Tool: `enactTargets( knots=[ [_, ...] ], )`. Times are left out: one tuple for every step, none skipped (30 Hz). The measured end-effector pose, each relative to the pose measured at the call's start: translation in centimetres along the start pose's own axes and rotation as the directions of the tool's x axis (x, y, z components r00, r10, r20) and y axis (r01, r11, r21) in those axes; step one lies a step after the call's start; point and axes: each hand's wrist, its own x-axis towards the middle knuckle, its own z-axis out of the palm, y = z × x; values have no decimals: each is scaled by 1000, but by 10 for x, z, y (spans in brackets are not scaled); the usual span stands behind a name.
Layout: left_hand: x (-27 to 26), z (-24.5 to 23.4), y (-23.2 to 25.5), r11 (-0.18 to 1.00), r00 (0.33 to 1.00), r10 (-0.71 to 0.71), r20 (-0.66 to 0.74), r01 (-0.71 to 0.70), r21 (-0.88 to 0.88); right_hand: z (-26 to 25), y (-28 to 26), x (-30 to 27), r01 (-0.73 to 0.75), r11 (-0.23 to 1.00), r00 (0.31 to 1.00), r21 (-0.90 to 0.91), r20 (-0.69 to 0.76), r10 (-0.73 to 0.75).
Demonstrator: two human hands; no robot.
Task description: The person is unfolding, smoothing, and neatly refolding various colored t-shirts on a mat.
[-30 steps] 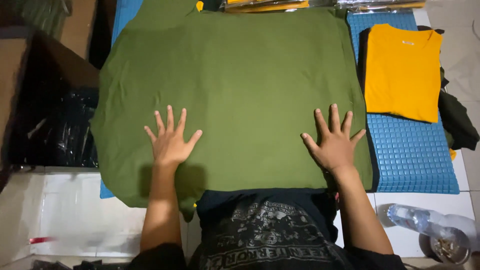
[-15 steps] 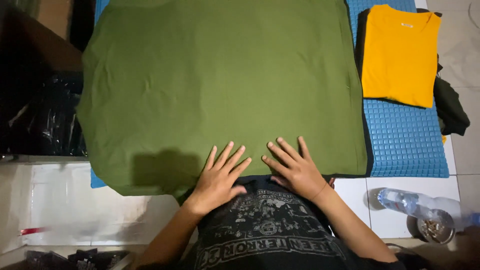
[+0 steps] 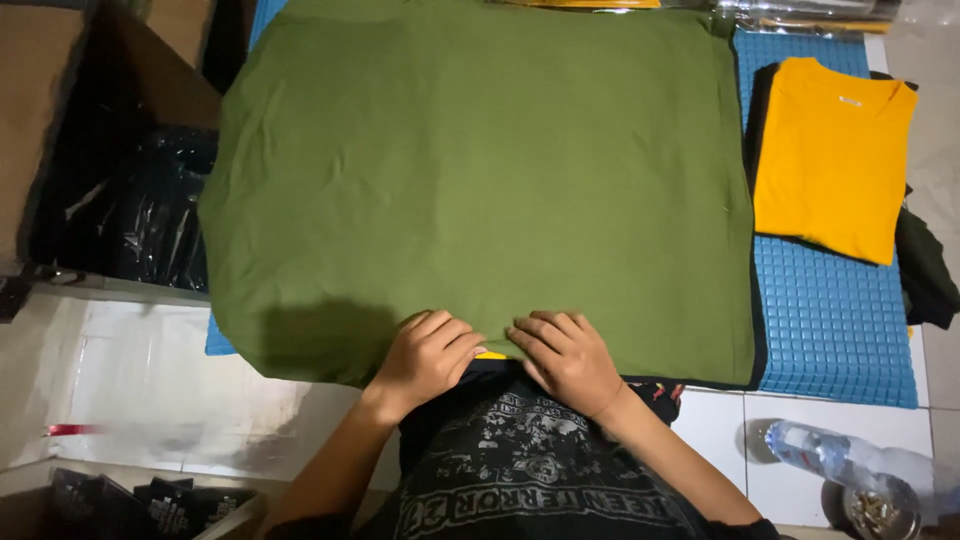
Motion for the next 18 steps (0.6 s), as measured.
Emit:
enactTargets(
  knots=[
    [-2,4,-2,1000,1000,-2,-1,2,3,0,2,-3,4,1000,1000,1,0,-4],
    [-4,7,-4,1000,1000,1,-19,0,9,-1,5,-7,-32,999,999,-17,-8,32],
    [-6,11,-6,1000,999,4,-37,-3,16,-1,7,-11,-68,997,998,-35,-17,67],
    [-8,14,-7,1000,999,0,-37,1,17,-5,12,-14,-66,997,998,-33,-14,65],
    [-11,16,-8,1000,999,-1,-44,2,30,-9,16,-17,-109,990,994,-89,-3,109],
    [-12,20,-9,999,999,0,-52,2,41,-14,22,-20,-151,977,988,-148,6,154],
    [-13,19,-10,999,999,-3,-53,5,40,-22,24,-26,-150,978,988,-147,8,152],
    [-14,18,-11,1000,1000,-7,-29,7,11,-31,28,-30,-218,957,971,-192,60,233],
    [-14,17,-11,1000,1000,-10,-4,10,-19,-40,31,-35,-282,929,943,-240,107,314],
    [-15,19,-14,1000,1000,-12,-6,12,-19,-44,40,-45,-280,929,944,-240,109,313],
    [-16,21,-17,998,1000,-4,-2,4,67,-49,48,-55,-313,895,927,-319,102,360],
    [-16,23,-20,988,1000,5,3,-5,153,-53,57,-65,-342,853,909,-395,90,406],
    [-25,27,-27,988,1000,3,2,-3,153,-59,66,-75,-341,853,910,-395,91,405],
    [-33,32,-34,979,998,-65,26,59,195,-64,75,-85,-376,815,897,-442,48,440],
    [-41,37,-42,964,990,-134,46,119,238,-69,85,-94,-410,772,882,-485,3,471],
    [-40,17,-42,963,990,-135,46,121,239,-80,81,-88,-409,774,883,-484,4,469],
    [-38,-2,-42,914,925,-346,155,295,280,-92,78,-83,-477,753,858,-453,-55,510],
    [-35,-22,-42,827,806,-538,246,448,340,-103,75,-76,-542,730,828,-416,-116,549]
  ],
)
